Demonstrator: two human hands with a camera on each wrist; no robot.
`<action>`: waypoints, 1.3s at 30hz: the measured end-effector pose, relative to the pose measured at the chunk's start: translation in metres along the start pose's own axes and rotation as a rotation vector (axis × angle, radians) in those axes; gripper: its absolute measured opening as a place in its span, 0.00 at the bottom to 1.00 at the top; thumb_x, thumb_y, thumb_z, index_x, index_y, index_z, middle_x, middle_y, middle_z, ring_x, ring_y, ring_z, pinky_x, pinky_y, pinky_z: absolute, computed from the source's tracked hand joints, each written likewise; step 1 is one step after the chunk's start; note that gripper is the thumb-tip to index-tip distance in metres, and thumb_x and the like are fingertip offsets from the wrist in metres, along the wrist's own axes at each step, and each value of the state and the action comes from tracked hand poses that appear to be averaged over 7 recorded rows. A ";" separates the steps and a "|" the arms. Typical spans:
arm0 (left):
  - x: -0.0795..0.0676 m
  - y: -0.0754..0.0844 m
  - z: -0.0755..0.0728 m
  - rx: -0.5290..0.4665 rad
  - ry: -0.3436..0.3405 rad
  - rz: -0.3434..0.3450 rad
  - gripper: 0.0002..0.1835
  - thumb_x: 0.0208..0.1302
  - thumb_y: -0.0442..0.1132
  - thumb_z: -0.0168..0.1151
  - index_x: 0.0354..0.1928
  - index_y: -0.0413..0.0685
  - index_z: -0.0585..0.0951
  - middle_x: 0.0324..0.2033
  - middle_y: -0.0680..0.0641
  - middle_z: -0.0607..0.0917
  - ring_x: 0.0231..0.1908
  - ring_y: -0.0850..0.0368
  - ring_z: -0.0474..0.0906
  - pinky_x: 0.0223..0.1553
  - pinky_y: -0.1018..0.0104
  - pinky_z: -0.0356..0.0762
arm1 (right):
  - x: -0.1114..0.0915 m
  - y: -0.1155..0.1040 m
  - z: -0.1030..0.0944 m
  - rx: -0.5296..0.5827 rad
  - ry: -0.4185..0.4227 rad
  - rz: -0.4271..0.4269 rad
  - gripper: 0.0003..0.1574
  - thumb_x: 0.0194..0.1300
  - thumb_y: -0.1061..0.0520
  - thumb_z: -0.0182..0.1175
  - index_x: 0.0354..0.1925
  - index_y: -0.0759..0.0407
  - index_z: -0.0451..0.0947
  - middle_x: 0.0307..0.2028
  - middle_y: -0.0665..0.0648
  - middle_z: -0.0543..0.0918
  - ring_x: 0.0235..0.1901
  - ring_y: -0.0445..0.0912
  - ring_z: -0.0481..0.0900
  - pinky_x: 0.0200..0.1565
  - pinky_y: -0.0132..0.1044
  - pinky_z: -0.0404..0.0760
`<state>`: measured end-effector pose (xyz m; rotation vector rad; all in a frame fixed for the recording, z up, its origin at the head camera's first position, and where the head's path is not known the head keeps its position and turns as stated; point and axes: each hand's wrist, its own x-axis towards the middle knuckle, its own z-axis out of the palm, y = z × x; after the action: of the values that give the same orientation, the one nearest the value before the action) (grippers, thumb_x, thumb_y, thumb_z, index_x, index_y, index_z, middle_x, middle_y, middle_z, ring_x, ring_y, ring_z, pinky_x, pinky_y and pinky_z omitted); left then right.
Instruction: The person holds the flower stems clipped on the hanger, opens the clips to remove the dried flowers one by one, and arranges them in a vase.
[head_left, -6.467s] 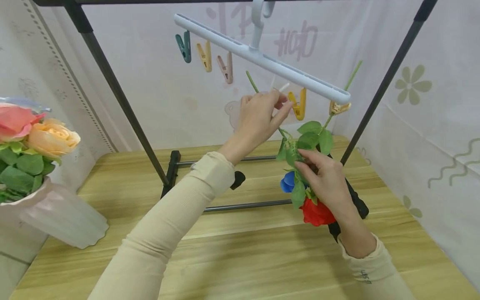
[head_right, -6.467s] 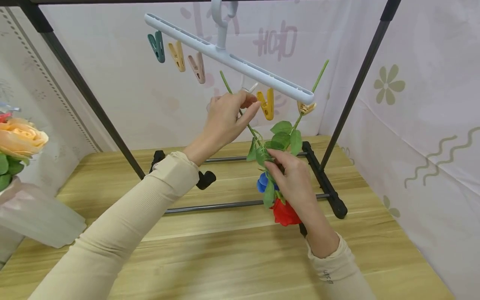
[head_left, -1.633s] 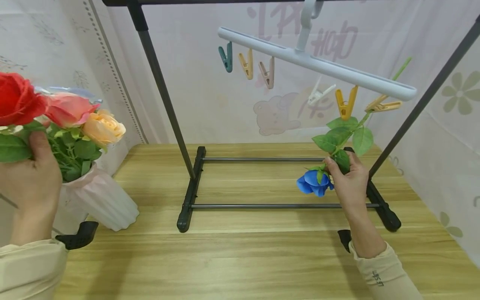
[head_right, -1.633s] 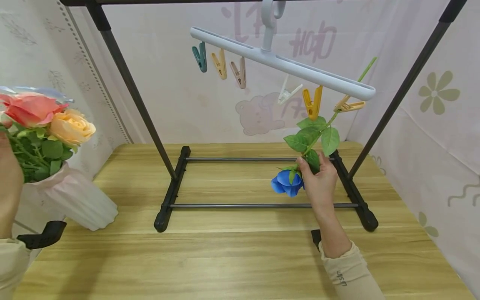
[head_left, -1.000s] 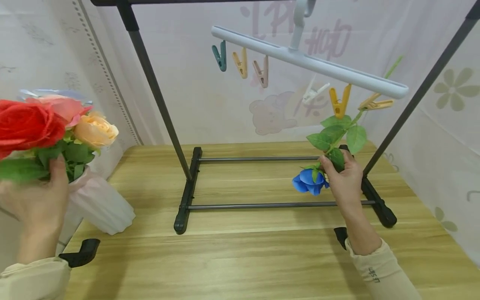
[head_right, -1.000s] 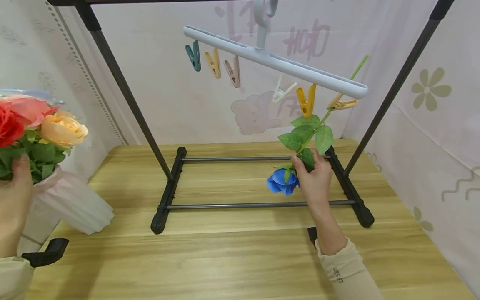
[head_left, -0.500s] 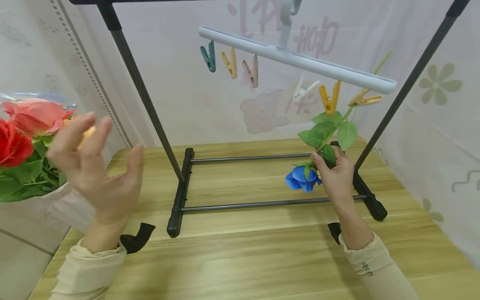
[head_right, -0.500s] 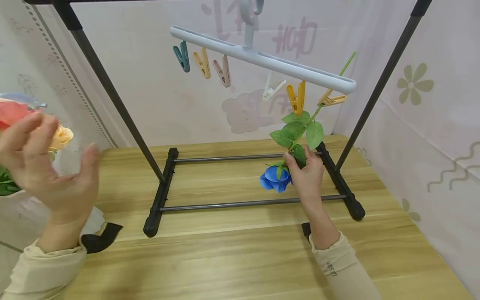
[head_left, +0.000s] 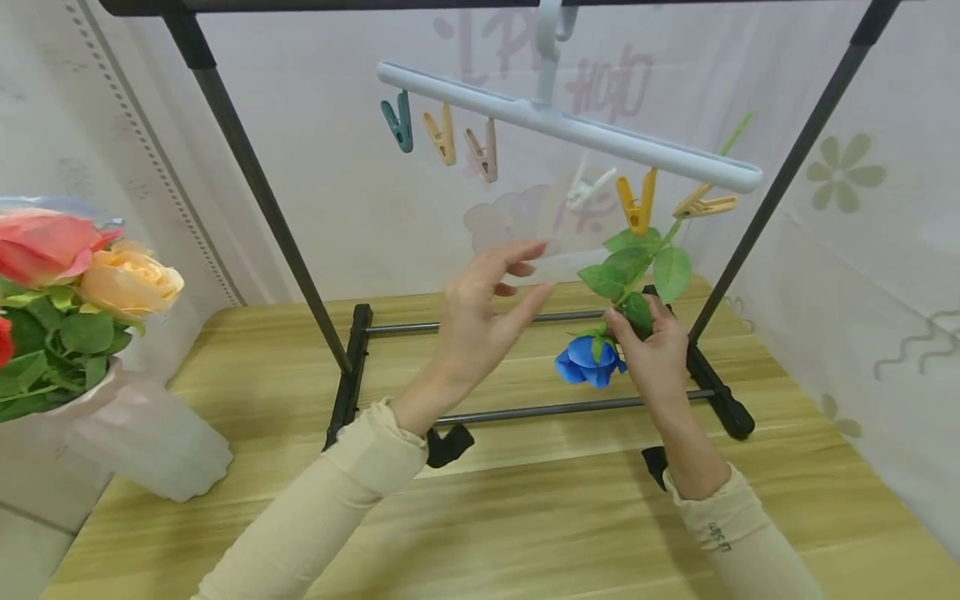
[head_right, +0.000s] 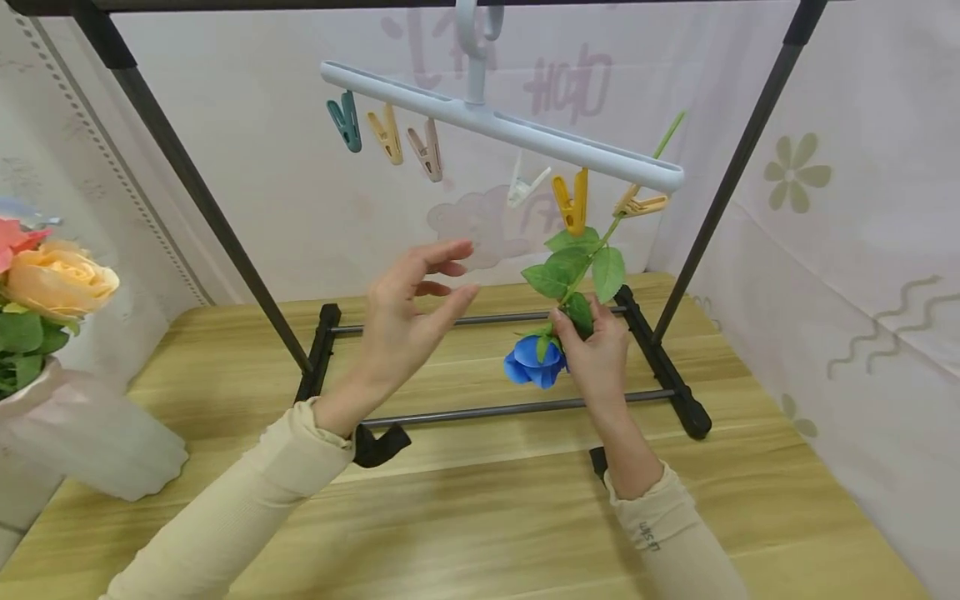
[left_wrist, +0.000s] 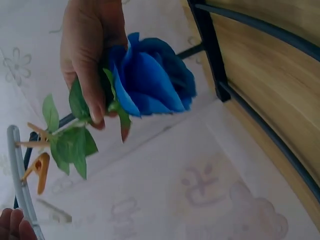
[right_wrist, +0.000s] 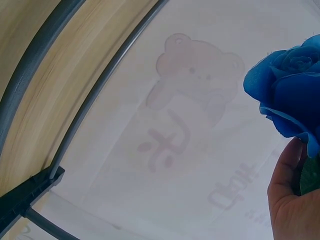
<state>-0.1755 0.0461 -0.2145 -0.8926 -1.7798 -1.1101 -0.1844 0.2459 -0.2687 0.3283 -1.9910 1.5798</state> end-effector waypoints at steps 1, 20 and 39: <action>0.004 0.002 0.010 -0.016 -0.016 -0.008 0.19 0.56 0.34 0.67 0.51 0.37 0.78 0.46 0.41 0.84 0.39 0.54 0.82 0.34 0.66 0.80 | -0.001 -0.002 0.000 -0.005 -0.004 -0.002 0.13 0.62 0.66 0.59 0.42 0.77 0.74 0.27 0.45 0.77 0.25 0.33 0.78 0.31 0.23 0.79; 0.071 0.017 0.114 0.226 -0.094 -0.114 0.22 0.58 0.51 0.66 0.52 0.50 0.77 0.49 0.54 0.82 0.27 0.66 0.74 0.20 0.78 0.61 | 0.001 0.001 0.012 -0.101 -0.040 -0.018 0.05 0.65 0.65 0.56 0.32 0.67 0.71 0.15 0.51 0.64 0.13 0.35 0.59 0.18 0.28 0.60; 0.071 -0.001 0.145 0.467 0.042 -0.141 0.22 0.51 0.57 0.69 0.42 0.54 0.75 0.39 0.58 0.83 0.33 0.63 0.77 0.36 0.67 0.61 | -0.006 0.025 0.014 -0.140 -0.057 -0.096 0.15 0.63 0.63 0.59 0.47 0.69 0.74 0.39 0.66 0.83 0.38 0.55 0.83 0.38 0.46 0.81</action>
<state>-0.2452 0.1894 -0.1878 -0.4646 -1.9757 -0.7392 -0.1966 0.2383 -0.2940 0.4112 -2.0848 1.3779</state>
